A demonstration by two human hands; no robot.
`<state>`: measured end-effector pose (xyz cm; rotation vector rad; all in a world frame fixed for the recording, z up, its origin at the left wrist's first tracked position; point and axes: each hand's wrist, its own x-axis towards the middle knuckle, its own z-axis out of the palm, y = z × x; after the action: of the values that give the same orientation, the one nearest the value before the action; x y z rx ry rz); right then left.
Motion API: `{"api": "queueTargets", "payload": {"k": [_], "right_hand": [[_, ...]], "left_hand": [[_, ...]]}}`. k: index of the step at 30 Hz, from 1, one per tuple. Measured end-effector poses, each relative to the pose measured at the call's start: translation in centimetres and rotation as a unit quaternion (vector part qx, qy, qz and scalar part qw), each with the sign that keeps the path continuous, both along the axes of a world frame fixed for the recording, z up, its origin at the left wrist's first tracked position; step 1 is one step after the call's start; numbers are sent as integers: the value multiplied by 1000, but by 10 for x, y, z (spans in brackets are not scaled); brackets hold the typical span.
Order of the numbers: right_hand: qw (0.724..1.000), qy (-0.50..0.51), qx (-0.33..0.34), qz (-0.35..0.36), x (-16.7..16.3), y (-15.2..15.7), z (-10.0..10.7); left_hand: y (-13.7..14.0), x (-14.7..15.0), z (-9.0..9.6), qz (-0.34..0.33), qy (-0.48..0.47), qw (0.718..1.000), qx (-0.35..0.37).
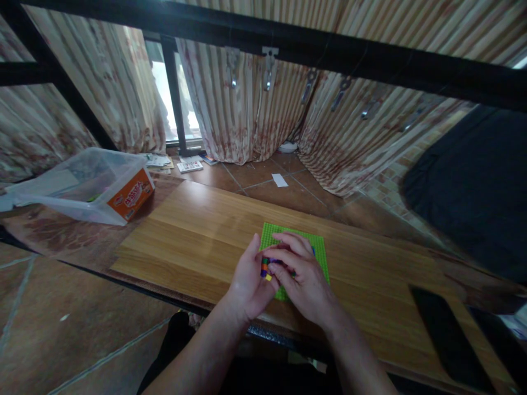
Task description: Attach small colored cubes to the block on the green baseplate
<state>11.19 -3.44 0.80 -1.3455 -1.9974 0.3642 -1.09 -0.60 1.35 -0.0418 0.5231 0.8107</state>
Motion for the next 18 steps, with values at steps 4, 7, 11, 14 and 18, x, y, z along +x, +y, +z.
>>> {"api": "queueTargets", "payload": {"k": [4, 7, 11, 14, 18], "right_hand": [[1000, -5, -20, 21, -3, 0, 1], [999, 18, -22, 25, -3, 1, 2], [998, 58, -16, 22, 0, 1, 3], [996, 93, 1, -12, 4, 2, 3], [990, 123, 2, -69, 10, 4, -2]], "left_hand": [[0, 0, -1, 1, -17, 1000, -1], [0, -1, -1, 6, -35, 999, 6], [0, -3, -1, 5, -15, 1000, 17], [0, -5, -2, 8, 47, 998, 43], [-1, -5, -5, 14, 146, 984, 104]]}}
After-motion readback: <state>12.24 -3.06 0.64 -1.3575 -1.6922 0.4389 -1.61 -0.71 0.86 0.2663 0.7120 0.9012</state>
